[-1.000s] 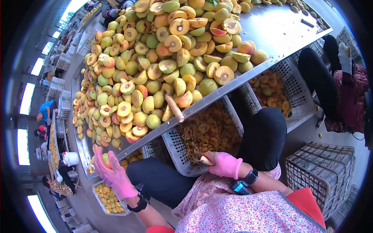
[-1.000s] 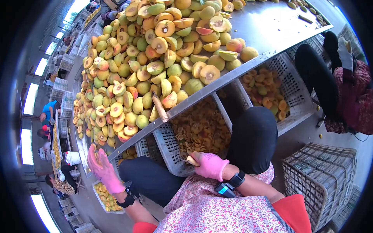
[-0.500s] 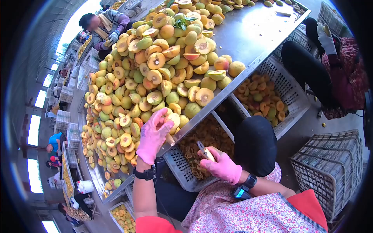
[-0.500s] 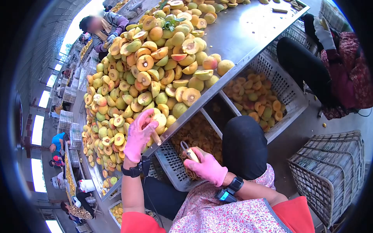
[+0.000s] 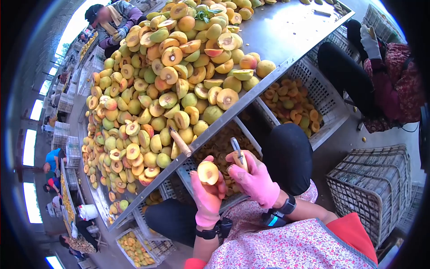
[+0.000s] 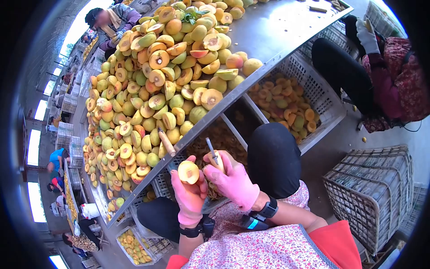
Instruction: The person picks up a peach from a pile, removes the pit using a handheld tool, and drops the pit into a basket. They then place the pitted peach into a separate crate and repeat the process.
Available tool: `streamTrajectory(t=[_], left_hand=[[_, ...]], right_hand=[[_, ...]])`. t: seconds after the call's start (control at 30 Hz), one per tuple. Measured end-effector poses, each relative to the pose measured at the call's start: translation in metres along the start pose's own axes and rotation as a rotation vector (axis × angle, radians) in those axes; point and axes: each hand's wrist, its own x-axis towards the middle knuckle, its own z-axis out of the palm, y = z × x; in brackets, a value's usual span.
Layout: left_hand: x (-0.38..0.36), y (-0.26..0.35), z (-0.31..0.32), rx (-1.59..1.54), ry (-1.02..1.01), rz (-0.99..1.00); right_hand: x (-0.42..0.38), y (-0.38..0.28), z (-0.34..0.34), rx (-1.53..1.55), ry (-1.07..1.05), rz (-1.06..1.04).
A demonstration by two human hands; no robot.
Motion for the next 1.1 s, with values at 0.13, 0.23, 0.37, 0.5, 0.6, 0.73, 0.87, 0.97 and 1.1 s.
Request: streamTrajectory(t=[0.13, 0.23, 0.37, 0.5, 0.6, 0.73, 0.87, 0.97, 1.1], left_hand=[[-0.008, 0.005, -0.009, 0.051, 0.083, -0.034], [-0.011, 0.004, -0.004, 0.082, 0.194, -0.033], [-0.013, -0.009, -0.01, 0.121, 0.25, 0.07], [-0.019, -0.018, -0.008, 0.142, 0.254, 0.198], [-0.018, -0.025, -0.01, 0.397, 0.275, 0.447], [-0.023, -0.023, -0.01, 0.519, 0.274, 0.47], [-0.02, -0.028, -0.019, 0.654, 0.261, 0.603], [-0.017, -0.03, -0.026, 0.743, 0.233, 0.751], [-0.012, -0.038, -0.042, 0.809, 0.194, 0.868]], right_hand=[[-0.015, 0.009, -0.01, -0.688, -0.098, -0.248], [-0.024, 0.018, 0.001, -0.977, -0.145, -0.403], [-0.023, 0.02, 0.009, -1.09, -0.18, -0.38], [-0.024, 0.024, 0.009, -1.108, -0.184, -0.377], [-0.025, 0.027, 0.01, -1.089, -0.213, -0.379], [-0.029, 0.026, 0.013, -1.087, -0.239, -0.332], [-0.032, 0.029, 0.014, -1.014, -0.286, -0.196], [-0.035, 0.025, 0.014, -0.916, -0.333, -0.12], [-0.036, 0.026, 0.013, -0.9, -0.351, -0.09]])
